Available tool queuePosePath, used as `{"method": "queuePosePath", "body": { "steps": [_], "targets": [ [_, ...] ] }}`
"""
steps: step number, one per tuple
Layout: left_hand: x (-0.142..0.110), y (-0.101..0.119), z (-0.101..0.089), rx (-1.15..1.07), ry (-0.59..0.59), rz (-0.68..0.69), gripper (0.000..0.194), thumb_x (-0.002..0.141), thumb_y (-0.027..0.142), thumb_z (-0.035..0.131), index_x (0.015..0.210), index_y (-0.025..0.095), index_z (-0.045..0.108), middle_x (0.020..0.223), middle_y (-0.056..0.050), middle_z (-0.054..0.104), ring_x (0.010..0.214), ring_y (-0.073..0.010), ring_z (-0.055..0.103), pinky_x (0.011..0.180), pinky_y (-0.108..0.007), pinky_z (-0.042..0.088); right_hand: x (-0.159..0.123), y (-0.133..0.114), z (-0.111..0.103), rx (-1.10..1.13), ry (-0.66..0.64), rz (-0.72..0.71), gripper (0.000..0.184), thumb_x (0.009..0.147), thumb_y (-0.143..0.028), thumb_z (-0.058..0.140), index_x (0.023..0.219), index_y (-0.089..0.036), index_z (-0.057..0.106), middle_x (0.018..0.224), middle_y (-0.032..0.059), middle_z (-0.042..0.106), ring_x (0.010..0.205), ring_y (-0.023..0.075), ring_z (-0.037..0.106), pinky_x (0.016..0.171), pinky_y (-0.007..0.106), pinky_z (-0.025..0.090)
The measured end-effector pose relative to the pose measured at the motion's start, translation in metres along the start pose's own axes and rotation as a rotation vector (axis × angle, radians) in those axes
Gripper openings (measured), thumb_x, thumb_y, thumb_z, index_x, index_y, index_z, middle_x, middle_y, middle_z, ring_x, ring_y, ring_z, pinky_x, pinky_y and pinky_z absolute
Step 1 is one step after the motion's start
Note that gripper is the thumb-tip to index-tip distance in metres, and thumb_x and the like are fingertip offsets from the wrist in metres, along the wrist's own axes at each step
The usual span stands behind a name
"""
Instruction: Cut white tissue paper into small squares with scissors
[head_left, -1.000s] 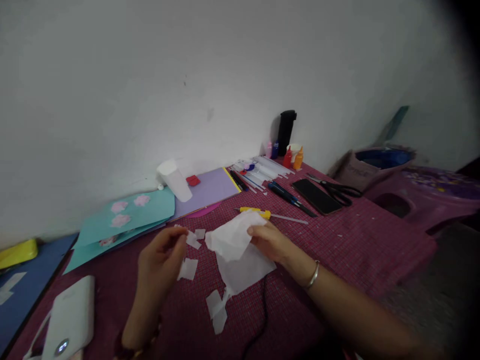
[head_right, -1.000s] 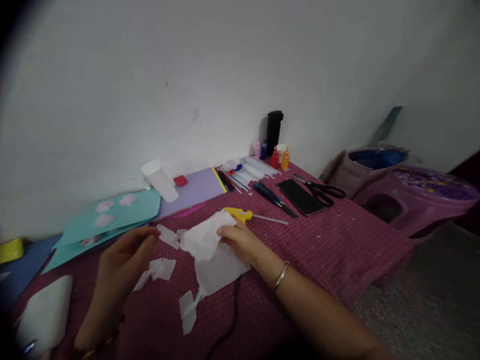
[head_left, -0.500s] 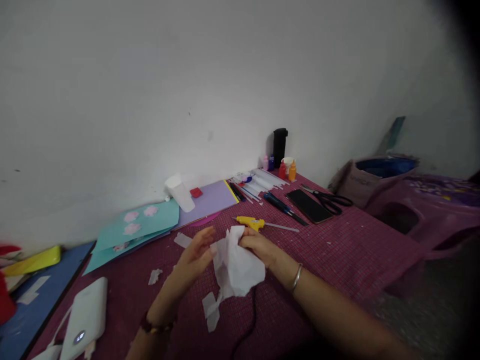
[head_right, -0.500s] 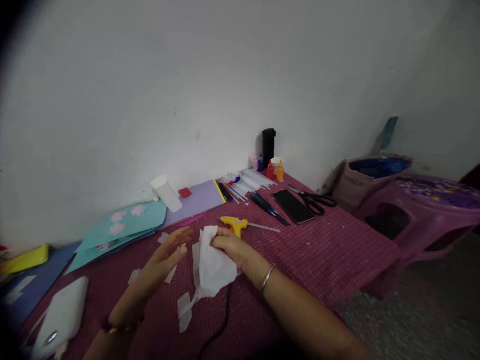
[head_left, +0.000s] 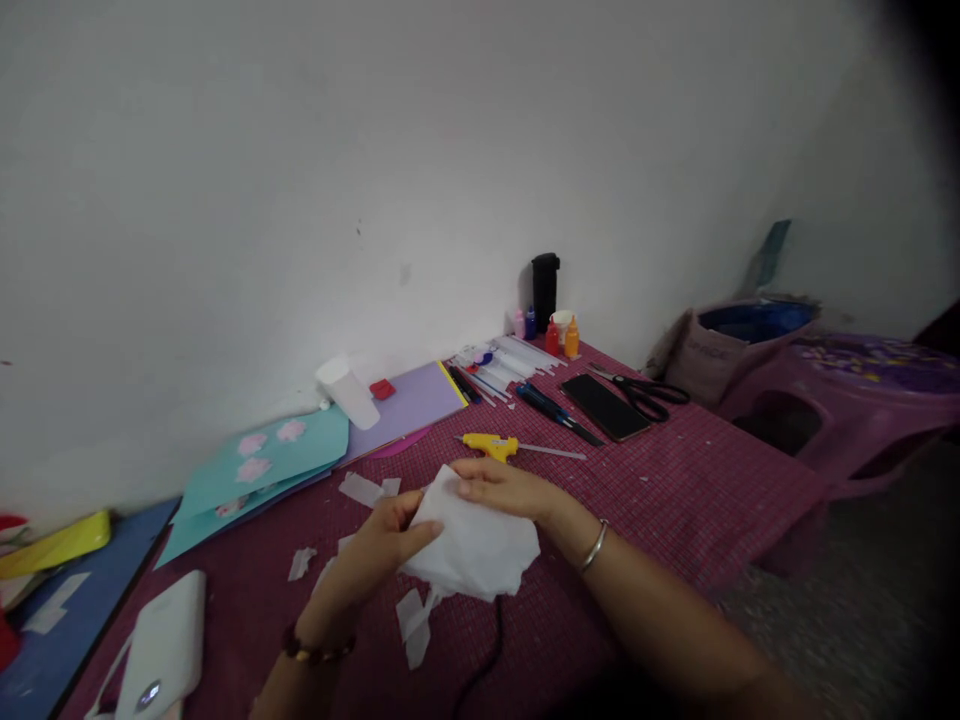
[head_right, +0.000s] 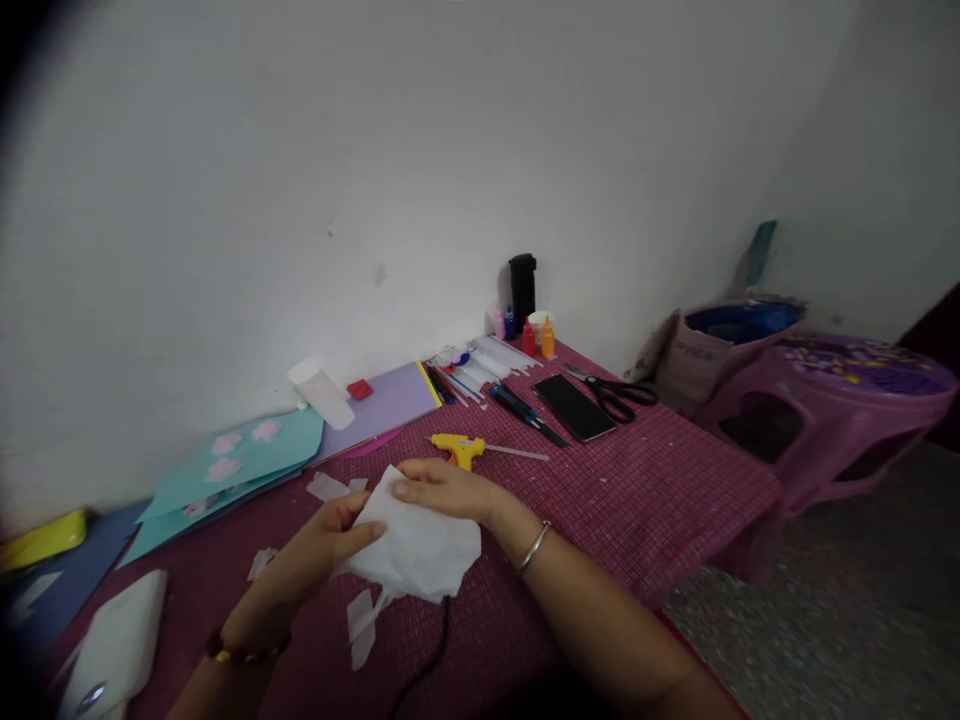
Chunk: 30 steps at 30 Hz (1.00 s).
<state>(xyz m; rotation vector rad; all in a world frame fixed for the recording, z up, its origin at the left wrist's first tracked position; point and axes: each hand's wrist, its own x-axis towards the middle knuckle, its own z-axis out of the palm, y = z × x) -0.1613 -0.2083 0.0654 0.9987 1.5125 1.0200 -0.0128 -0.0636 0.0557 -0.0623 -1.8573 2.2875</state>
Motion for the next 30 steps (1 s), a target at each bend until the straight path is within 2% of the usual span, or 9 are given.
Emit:
{"method": "queuePosePath", "body": {
  "steps": [2, 5, 8, 13, 17, 20, 25, 28, 30],
  "targets": [
    [-0.004, -0.001, 0.001, 0.013, -0.001, -0.004, 0.031, 0.073, 0.035, 0.069, 0.095, 0.014, 0.066, 0.076, -0.003, 0.066, 0.059, -0.0132, 0.054, 0.055, -0.023, 0.039, 0.002, 0.001, 0.002, -0.131, -0.052, -0.035, 0.034, 0.072, -0.046, 0.067, 0.083, -0.015, 0.06, 0.071, -0.0028, 0.056, 0.061, 0.0091, 0.049, 0.053, 0.019, 0.038],
    [-0.011, -0.001, 0.002, 0.046, -0.022, -0.021, 0.029, 0.075, 0.032, 0.067, 0.098, 0.015, 0.066, 0.077, -0.002, 0.066, 0.059, -0.0131, 0.054, 0.054, -0.023, 0.039, 0.007, 0.004, 0.007, -0.349, -0.016, -0.059, 0.027, 0.077, -0.042, 0.063, 0.08, -0.015, 0.061, 0.071, -0.0019, 0.057, 0.061, 0.0095, 0.048, 0.053, 0.019, 0.036],
    [-0.019, 0.005, 0.002, 0.075, -0.039, -0.064, 0.03, 0.078, 0.036, 0.063, 0.101, 0.017, 0.064, 0.076, -0.002, 0.065, 0.056, -0.0129, 0.052, 0.052, -0.023, 0.039, 0.01, 0.004, 0.013, -0.419, 0.004, -0.053, 0.025, 0.08, -0.04, 0.056, 0.076, -0.016, 0.06, 0.068, -0.0019, 0.055, 0.058, 0.01, 0.047, 0.051, 0.02, 0.034],
    [-0.029, 0.02, 0.01, 0.155, 0.05, -0.029, 0.024, 0.078, 0.041, 0.062, 0.076, 0.017, 0.063, 0.064, 0.0, 0.059, 0.054, -0.0128, 0.045, 0.049, -0.023, 0.034, 0.014, -0.001, 0.023, -0.521, 0.043, -0.141, 0.036, 0.085, -0.047, 0.045, 0.064, -0.018, 0.048, 0.058, -0.0044, 0.042, 0.052, 0.0089, 0.037, 0.047, 0.021, 0.026],
    [-0.031, 0.025, 0.018, 0.182, 0.113, 0.053, 0.029, 0.075, 0.045, 0.063, 0.066, 0.018, 0.056, 0.058, 0.003, 0.051, 0.052, -0.0121, 0.039, 0.047, -0.023, 0.03, 0.016, -0.001, 0.028, -0.604, 0.076, -0.187, 0.038, 0.089, -0.045, 0.042, 0.062, -0.019, 0.043, 0.057, -0.0054, 0.036, 0.053, 0.0086, 0.033, 0.047, 0.022, 0.023],
    [-0.032, 0.023, 0.022, 0.269, 0.224, 0.167, 0.033, 0.079, 0.044, 0.059, 0.058, 0.019, 0.051, 0.054, 0.004, 0.045, 0.051, -0.0119, 0.034, 0.046, -0.024, 0.025, 0.017, 0.001, 0.031, -0.559, 0.091, -0.178, 0.037, 0.089, -0.045, 0.044, 0.063, -0.018, 0.045, 0.058, -0.0056, 0.037, 0.054, 0.0088, 0.034, 0.047, 0.022, 0.025],
    [-0.035, 0.018, 0.024, 0.504, 0.453, 0.434, 0.02, 0.077, 0.029, 0.062, 0.059, 0.021, 0.059, 0.061, -0.001, 0.055, 0.059, -0.016, 0.044, 0.057, -0.025, 0.032, 0.02, 0.007, 0.037, -0.282, 0.148, -0.138, 0.041, 0.084, -0.051, 0.052, 0.061, -0.018, 0.047, 0.059, -0.0054, 0.041, 0.057, 0.0093, 0.036, 0.053, 0.022, 0.029],
    [-0.033, 0.015, 0.023, 0.59, 0.509, 0.455, 0.023, 0.077, 0.027, 0.062, 0.055, 0.021, 0.056, 0.056, 0.0, 0.051, 0.054, -0.0144, 0.043, 0.055, -0.025, 0.03, 0.019, 0.01, 0.035, -0.146, 0.156, -0.091, 0.046, 0.08, -0.059, 0.053, 0.062, -0.018, 0.05, 0.059, -0.0048, 0.044, 0.056, 0.0094, 0.039, 0.054, 0.022, 0.032],
    [-0.031, 0.014, 0.021, 0.574, 0.482, 0.396, 0.027, 0.08, 0.029, 0.059, 0.055, 0.02, 0.053, 0.052, 0.002, 0.048, 0.05, -0.0129, 0.039, 0.051, -0.024, 0.027, 0.018, 0.011, 0.032, -0.105, 0.125, -0.062, 0.049, 0.079, -0.065, 0.05, 0.069, -0.018, 0.054, 0.062, -0.0033, 0.05, 0.056, 0.0101, 0.043, 0.053, 0.023, 0.036]
  ]
}}
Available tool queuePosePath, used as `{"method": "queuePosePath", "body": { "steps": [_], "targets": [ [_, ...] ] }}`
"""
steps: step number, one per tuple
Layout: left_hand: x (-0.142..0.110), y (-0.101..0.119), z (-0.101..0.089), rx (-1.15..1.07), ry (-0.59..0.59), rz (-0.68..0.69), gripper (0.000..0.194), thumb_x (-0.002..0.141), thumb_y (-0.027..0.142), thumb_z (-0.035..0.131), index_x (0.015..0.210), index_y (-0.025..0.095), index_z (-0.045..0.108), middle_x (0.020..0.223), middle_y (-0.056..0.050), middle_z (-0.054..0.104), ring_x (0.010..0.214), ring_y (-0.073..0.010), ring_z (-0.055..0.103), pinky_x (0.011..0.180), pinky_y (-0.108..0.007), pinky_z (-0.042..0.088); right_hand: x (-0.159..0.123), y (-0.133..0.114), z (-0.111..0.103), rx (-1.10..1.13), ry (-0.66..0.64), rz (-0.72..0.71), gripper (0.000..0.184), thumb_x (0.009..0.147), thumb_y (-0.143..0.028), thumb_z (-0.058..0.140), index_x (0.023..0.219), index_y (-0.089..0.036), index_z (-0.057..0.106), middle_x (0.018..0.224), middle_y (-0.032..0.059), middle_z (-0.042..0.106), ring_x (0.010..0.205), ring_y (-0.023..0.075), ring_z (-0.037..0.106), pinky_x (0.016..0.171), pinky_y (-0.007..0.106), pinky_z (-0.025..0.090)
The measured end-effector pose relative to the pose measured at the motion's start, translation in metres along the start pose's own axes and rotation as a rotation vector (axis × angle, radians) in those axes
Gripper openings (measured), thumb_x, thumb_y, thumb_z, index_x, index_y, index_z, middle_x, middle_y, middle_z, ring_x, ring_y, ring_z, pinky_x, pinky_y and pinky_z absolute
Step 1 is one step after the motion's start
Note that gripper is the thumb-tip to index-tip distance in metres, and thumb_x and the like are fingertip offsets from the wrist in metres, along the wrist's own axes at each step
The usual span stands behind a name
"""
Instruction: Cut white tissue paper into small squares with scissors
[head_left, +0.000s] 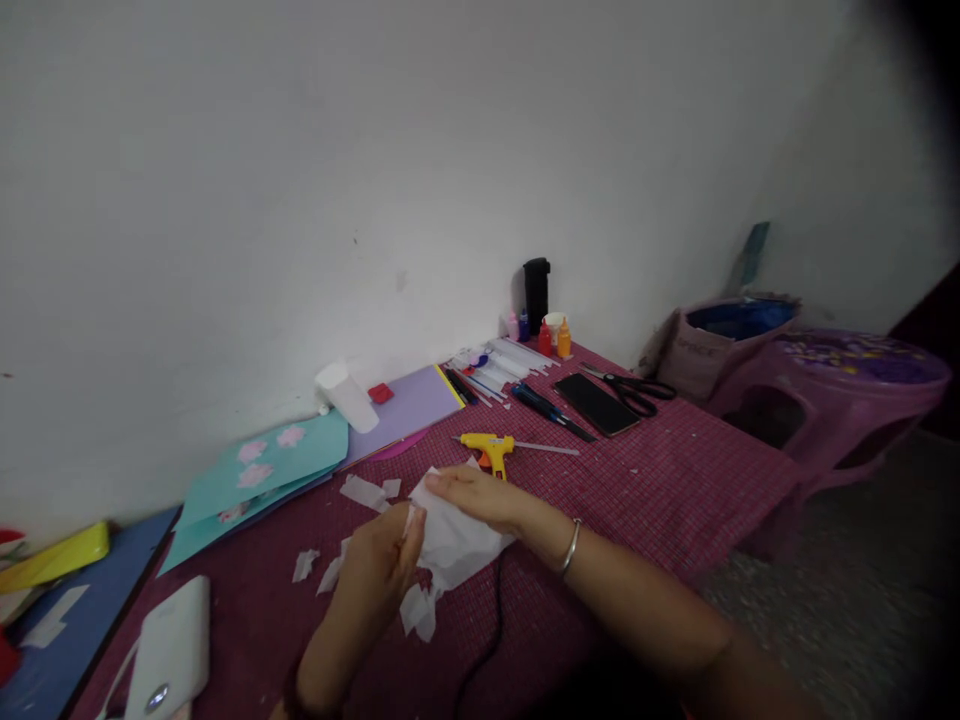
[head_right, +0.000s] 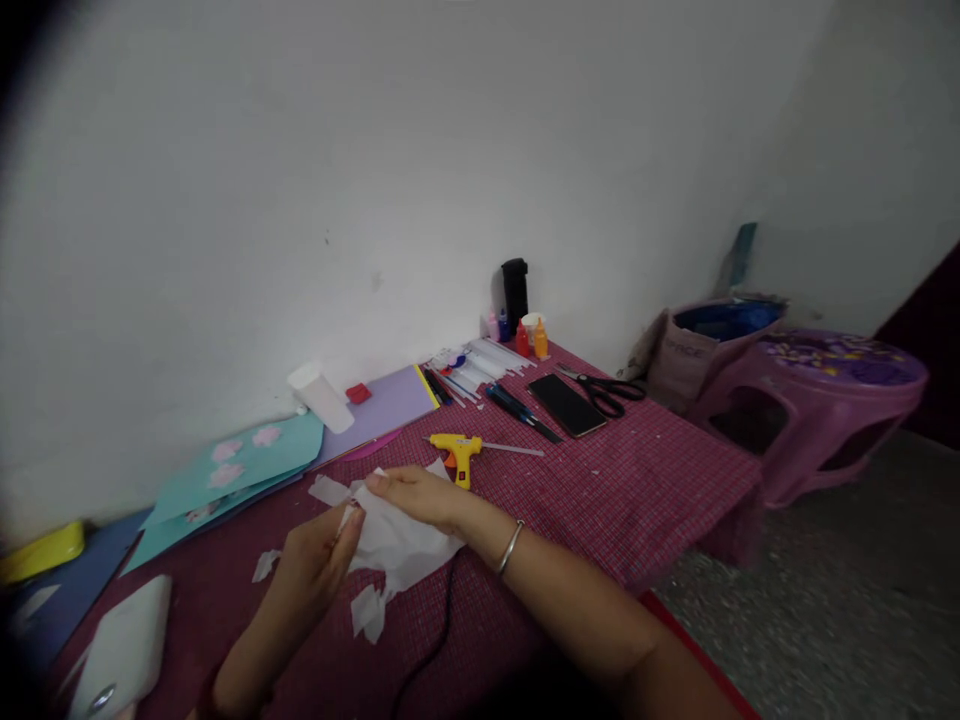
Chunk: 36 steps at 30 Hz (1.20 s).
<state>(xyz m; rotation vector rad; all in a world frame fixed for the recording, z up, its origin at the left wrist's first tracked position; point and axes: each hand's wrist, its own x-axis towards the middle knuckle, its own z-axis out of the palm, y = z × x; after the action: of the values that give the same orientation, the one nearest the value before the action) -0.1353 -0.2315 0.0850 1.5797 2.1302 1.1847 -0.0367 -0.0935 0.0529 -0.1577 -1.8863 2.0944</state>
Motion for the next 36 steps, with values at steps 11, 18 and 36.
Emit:
{"method": "queuePosePath", "body": {
  "steps": [11, 18, 36],
  "targets": [
    [0.001, -0.03, -0.014, -0.193, -0.471, -0.475, 0.032, 0.065, 0.043, 0.07, 0.075, 0.014, 0.066, 0.064, -0.003, 0.065, 0.054, -0.0163, 0.054, 0.052, -0.025, 0.039, 0.003, 0.017, -0.005, -0.103, 0.02, 0.0, 0.031, 0.079, -0.046, 0.059, 0.074, -0.015, 0.055, 0.063, -0.0047, 0.046, 0.055, 0.0082, 0.039, 0.048, 0.02, 0.027],
    [-0.005, -0.026, -0.007, -0.141, -0.481, -0.491, 0.035, 0.073, 0.048, 0.06, 0.071, 0.013, 0.066, 0.057, -0.001, 0.062, 0.049, -0.0149, 0.051, 0.047, -0.024, 0.035, 0.004, 0.021, -0.003, -0.323, 0.154, -0.077, 0.031, 0.082, -0.033, 0.056, 0.059, -0.018, 0.041, 0.056, -0.0066, 0.034, 0.054, 0.0081, 0.031, 0.048, 0.022, 0.018],
    [-0.007, -0.03, -0.018, -0.408, -0.296, -0.643, 0.033, 0.054, 0.037, 0.079, 0.074, 0.012, 0.072, 0.06, -0.005, 0.069, 0.05, -0.0185, 0.059, 0.047, -0.026, 0.044, 0.002, 0.022, -0.01, -0.306, 0.143, -0.105, 0.031, 0.083, -0.035, 0.052, 0.06, -0.019, 0.039, 0.057, -0.0071, 0.031, 0.053, 0.0076, 0.03, 0.047, 0.022, 0.02]
  ]
}}
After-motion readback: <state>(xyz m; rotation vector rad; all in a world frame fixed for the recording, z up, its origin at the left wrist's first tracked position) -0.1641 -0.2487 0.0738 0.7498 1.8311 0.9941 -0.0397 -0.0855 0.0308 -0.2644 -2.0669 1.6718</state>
